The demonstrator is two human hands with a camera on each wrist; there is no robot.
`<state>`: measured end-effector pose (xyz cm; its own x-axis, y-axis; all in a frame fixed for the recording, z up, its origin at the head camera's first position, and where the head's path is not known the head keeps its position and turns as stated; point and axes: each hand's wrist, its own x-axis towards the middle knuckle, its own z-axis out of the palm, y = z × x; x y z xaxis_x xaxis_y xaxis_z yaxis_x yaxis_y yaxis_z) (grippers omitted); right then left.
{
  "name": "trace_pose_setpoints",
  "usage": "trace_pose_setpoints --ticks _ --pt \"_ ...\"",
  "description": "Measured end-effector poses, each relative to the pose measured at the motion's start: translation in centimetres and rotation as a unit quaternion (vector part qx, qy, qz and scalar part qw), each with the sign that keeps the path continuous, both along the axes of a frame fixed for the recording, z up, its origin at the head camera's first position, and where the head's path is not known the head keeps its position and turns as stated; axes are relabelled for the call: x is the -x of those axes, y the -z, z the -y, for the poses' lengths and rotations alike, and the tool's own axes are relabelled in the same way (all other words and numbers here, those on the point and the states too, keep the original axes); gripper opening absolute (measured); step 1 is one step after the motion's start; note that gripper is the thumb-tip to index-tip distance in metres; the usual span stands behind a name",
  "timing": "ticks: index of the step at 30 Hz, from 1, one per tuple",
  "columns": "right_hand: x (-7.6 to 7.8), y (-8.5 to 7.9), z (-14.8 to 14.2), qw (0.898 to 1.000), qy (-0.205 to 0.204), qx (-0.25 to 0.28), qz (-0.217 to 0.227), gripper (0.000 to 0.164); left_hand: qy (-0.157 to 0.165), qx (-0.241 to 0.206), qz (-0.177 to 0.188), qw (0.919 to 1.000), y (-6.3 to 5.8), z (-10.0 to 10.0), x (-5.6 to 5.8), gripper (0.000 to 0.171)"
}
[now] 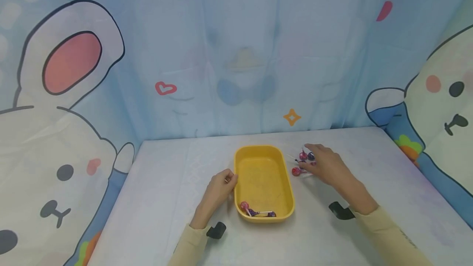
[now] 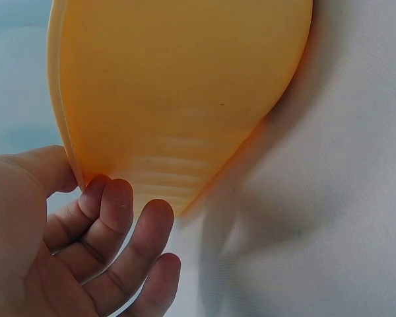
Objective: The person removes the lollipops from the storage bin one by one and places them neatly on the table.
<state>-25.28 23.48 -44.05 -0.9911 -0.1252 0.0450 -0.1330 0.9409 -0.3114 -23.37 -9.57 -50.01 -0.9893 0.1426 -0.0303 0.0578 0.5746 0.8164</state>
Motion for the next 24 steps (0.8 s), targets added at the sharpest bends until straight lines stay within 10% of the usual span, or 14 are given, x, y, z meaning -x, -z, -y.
trace_pose_setpoints --ticks 10,24 --pt "-1.1 -0.3 3.9 0.994 -0.095 -0.015 -0.046 0.064 0.0 -0.004 0.004 1.0 0.1 0.0 0.1 0.022" --pt "-1.9 0.9 9.3 0.979 -0.193 -0.059 0.008 0.053 0.0 -0.001 0.003 1.0 0.2 0.1 0.2 0.022"
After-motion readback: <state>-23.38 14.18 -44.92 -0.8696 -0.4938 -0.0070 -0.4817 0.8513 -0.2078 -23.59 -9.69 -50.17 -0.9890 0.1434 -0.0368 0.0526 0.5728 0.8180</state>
